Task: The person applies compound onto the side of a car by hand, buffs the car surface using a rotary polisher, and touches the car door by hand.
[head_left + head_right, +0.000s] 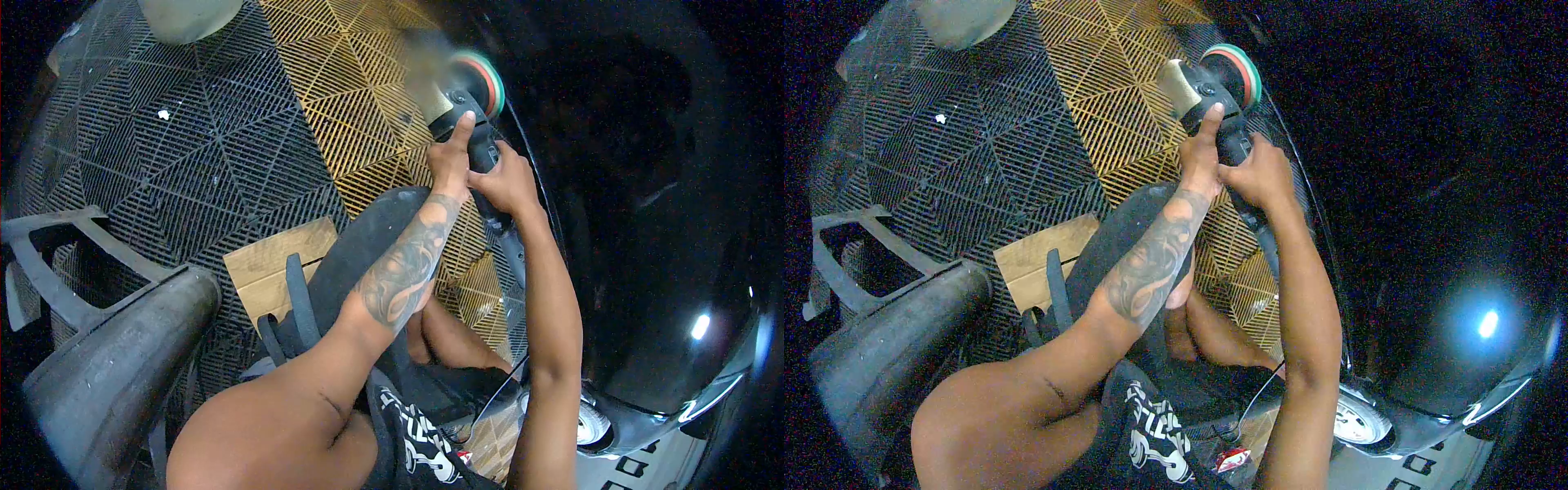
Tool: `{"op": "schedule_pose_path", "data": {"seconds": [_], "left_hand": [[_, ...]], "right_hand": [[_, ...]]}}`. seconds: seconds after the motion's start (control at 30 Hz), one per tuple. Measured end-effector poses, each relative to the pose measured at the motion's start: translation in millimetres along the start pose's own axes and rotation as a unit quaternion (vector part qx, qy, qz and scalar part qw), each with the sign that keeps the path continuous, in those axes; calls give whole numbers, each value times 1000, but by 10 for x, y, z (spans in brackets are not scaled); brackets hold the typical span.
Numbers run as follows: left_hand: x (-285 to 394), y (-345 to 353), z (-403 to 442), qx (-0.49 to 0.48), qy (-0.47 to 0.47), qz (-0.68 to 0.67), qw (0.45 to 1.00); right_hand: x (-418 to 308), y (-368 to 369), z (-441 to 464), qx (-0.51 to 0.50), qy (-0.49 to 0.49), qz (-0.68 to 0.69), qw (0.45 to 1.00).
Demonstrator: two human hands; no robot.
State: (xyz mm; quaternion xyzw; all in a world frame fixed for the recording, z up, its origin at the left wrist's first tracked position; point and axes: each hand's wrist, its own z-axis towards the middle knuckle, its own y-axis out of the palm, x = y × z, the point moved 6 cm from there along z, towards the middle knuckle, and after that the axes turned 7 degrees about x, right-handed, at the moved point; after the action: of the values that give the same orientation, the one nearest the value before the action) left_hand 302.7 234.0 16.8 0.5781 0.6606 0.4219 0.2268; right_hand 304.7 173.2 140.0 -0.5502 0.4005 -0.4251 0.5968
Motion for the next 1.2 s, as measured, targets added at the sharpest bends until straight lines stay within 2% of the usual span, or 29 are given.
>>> {"op": "schedule_pose_path", "data": {"seconds": [0.43, 0.57, 0.67, 0.73, 0.83, 0.93, 1.2], "left_hand": [[-396, -145, -240, 0, -94, -8, 996], [-409, -144, -292, 1, -109, -10, 994], [-370, -114, -248, -6, -109, -11, 994], [-305, -81, -297, -31, -122, -16, 992], [-374, -62, -331, -31, -141, -47, 988], [-535, -130, -369, -20, -143, -32, 989], [-937, -265, -648, -25, -179, -30, 983]], "right_hand": [[196, -30, -305, -76, 81, -79, 991], [236, -38, -325, -58, 71, -89, 992], [167, -47, -311, -83, 78, -73, 991], [136, -86, -300, -23, 48, -75, 996], [187, -90, -314, -48, 71, -83, 993], [240, -138, -419, -36, 57, -83, 994], [515, -178, -760, -66, 100, -110, 987]]}}
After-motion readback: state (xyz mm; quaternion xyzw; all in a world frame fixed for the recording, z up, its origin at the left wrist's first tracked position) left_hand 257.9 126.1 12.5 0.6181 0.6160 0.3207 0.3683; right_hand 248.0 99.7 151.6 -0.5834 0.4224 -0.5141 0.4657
